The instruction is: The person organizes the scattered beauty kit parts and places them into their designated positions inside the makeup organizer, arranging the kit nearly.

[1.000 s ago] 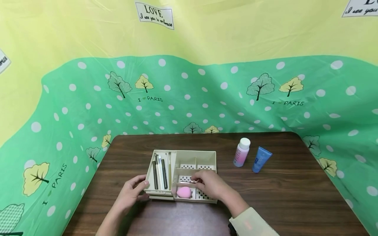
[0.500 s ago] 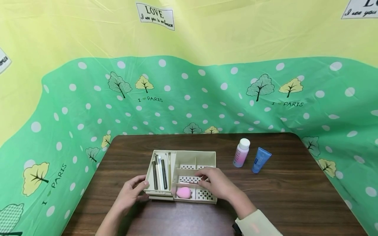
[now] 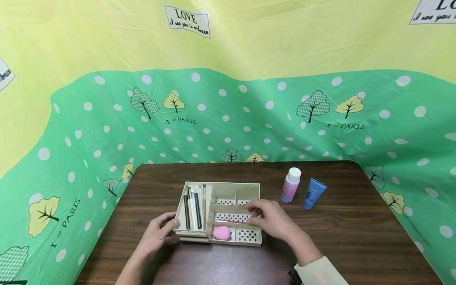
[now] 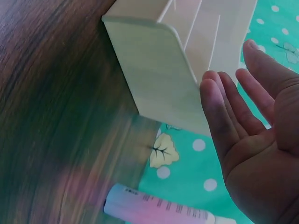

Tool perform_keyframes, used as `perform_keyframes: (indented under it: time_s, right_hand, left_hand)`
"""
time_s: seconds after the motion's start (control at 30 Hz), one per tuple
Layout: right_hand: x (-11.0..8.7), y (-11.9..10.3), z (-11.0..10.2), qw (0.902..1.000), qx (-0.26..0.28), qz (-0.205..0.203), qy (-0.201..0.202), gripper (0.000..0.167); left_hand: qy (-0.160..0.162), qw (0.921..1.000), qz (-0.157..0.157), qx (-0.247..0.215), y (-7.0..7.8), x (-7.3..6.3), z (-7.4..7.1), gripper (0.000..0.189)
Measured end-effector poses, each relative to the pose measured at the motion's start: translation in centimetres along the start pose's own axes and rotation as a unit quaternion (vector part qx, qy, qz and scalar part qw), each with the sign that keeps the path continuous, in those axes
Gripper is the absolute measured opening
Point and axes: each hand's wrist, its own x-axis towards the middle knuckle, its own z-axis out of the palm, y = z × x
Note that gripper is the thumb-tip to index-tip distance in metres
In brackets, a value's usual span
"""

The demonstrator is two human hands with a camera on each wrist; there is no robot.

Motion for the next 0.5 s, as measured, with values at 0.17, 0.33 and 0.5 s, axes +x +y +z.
perform_keyframes:
  time_s: [0.17,0.33,0.5]
  right_hand:
    - [-0.5,0.2,-0.6,0.9999,-0.003,0.015,0.004,0.033]
    - [-1.2,0.4,-1.4,0.9996,-0.003,0.022,0.016,0.033]
    - [-2.0,1.0,-2.5,0.9986,-0.014,0.034,0.039,0.031]
  left_hand:
    - [0.0,1.0,0.003,0.0,-0.1,0.0,0.0,0.043]
    - [0.0,1.0,0.007,0.004,-0.1,0.0,0.0,0.043]
    - [0.0,1.0,0.007,0.006,0.0,-0.1,0.0,0.043]
